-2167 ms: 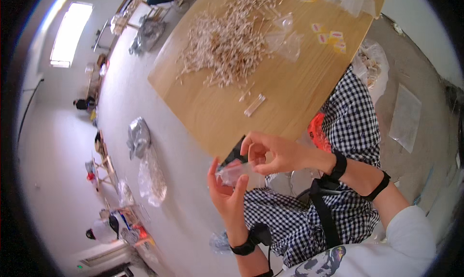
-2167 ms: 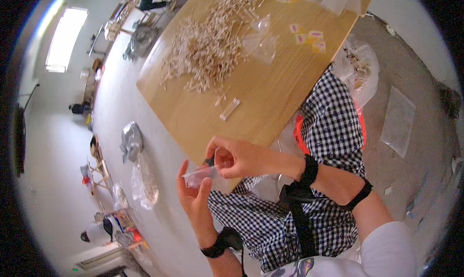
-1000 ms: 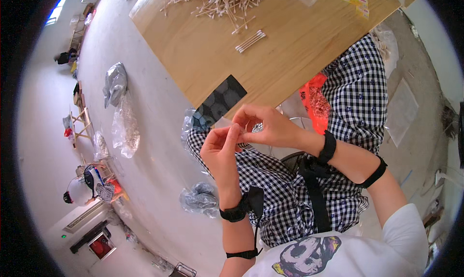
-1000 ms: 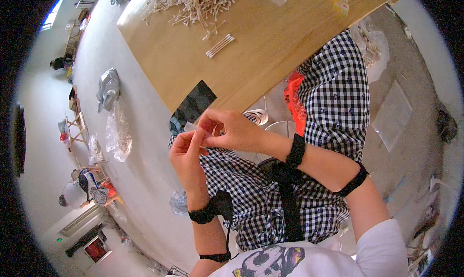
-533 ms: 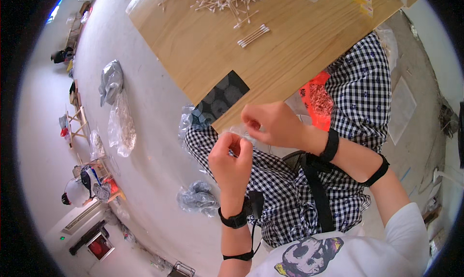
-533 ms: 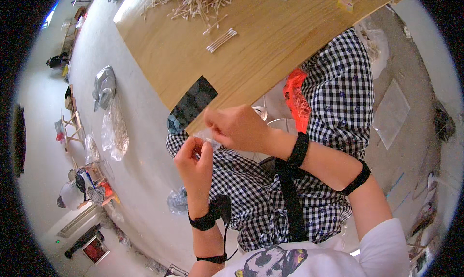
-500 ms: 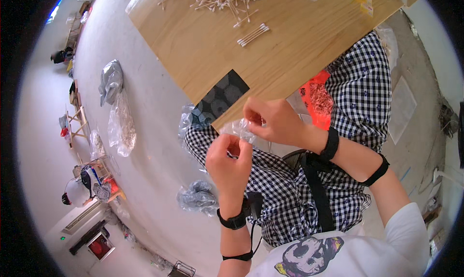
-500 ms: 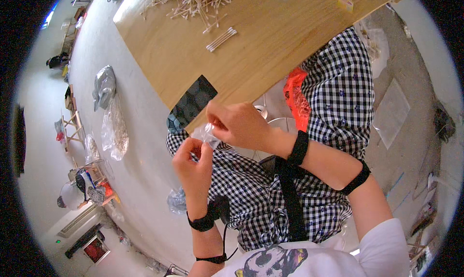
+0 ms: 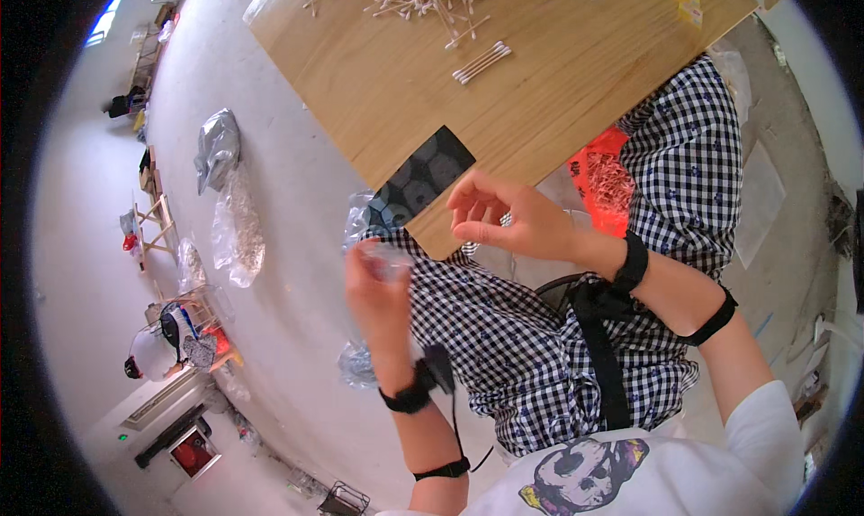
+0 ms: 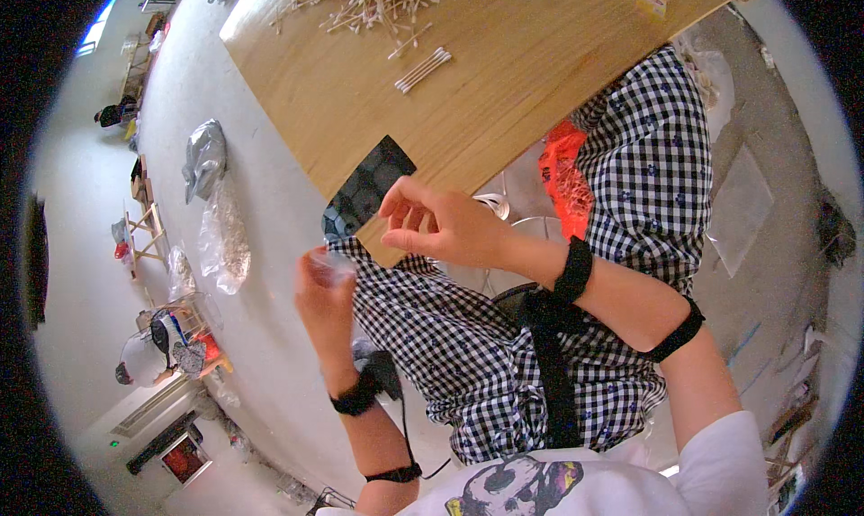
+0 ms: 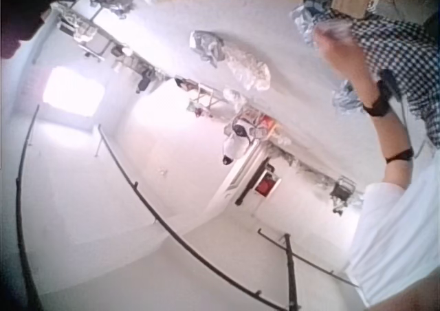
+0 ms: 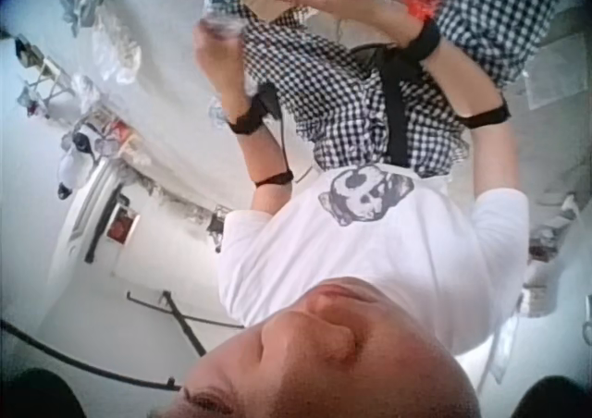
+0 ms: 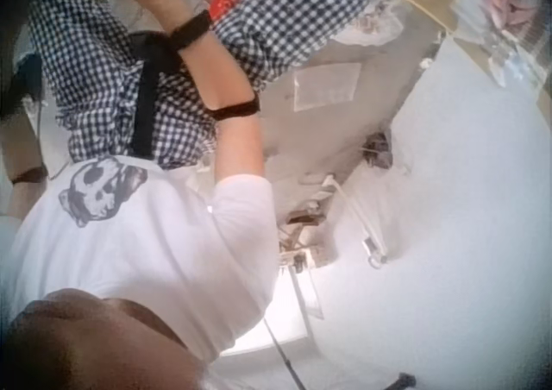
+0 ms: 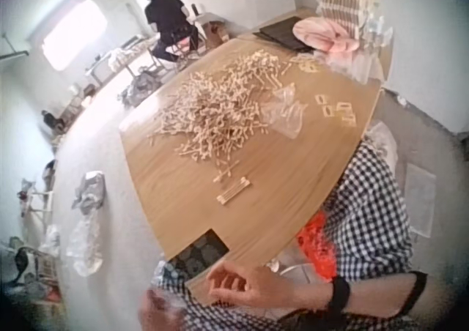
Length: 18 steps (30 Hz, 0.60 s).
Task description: Sorting and aligning cotton swabs on a wooden block and placing them in plastic packaging.
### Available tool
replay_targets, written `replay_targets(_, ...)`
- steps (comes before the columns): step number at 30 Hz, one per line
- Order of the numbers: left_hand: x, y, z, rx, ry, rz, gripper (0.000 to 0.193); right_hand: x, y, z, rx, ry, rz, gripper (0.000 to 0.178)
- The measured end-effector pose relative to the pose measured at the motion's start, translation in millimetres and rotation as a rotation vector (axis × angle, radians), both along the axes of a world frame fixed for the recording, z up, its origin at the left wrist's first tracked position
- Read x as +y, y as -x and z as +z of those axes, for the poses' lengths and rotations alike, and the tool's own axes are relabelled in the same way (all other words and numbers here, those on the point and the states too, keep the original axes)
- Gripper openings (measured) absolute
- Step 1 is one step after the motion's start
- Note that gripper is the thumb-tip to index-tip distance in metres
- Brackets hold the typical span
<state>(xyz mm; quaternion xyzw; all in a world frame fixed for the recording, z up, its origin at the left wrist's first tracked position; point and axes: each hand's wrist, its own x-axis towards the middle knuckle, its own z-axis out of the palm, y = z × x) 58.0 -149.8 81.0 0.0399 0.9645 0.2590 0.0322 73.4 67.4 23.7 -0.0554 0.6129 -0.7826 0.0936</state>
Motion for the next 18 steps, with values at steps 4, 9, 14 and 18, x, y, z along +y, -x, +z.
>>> replay_targets(4, -58.1, 31.7, -31.9, -0.044, 0.120, -0.013, 0.039, 1.5, 0.5, -3.3, 0.007, -0.003, -0.002, 0.026)
replay_targets(9, -49.6, 52.6, -49.6, -0.070, 0.024, -0.129, 0.047, 0.8, 1.5, 2.9, 0.053, -0.050, -0.046, 0.027)
replay_targets(14, -7.1, 61.9, -27.2, -0.002, -0.010, -0.247, 0.064, 6.3, -0.2, 1.0, 0.053, -0.091, -0.063, 0.028)
replay_targets(18, -4.0, 67.9, -20.7, -0.016, 0.193, -0.396, 0.077, 4.8, 1.5, 4.6, 0.027, -0.080, -0.034, 0.029)
